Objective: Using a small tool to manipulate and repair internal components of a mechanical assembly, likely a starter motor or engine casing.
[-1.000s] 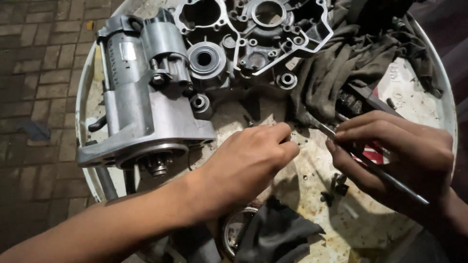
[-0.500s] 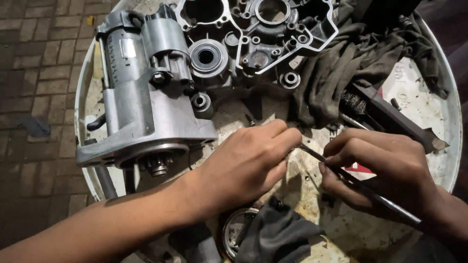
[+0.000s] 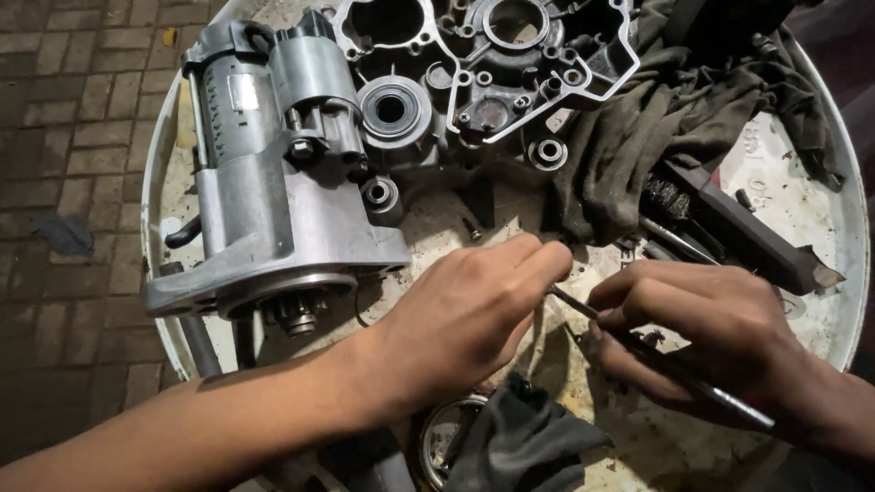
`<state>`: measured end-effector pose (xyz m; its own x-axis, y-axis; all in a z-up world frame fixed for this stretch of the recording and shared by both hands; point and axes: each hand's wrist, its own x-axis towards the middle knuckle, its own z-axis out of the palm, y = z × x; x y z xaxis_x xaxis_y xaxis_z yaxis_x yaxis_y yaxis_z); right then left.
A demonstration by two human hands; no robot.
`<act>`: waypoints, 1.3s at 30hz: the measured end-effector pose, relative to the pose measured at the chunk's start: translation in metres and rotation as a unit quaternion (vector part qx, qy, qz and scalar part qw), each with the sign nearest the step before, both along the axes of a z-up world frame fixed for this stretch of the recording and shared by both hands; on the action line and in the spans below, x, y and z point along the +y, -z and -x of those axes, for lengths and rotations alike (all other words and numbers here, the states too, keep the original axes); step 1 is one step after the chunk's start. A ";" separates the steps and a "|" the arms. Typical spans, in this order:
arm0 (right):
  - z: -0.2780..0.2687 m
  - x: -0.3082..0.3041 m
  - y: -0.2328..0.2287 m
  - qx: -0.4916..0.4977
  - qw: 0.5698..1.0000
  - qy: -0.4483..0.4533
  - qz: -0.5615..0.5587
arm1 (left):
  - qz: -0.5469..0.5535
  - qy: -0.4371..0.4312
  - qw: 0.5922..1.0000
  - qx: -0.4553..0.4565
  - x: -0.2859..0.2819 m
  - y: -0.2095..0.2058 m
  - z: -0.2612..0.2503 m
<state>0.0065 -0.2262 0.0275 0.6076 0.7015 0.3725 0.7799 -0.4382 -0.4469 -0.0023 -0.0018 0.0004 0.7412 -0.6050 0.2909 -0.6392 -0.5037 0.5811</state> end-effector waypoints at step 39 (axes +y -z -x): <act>0.002 -0.009 0.007 0.086 0.996 0.004 -0.014 | -0.035 -0.013 0.999 -0.003 -0.005 -0.002 0.005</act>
<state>0.0048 -0.2348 0.0209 0.6703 0.6866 0.2817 0.6867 -0.4300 -0.5861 -0.0071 -0.0065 0.0022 0.7554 -0.6047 0.2524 -0.6286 -0.5599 0.5398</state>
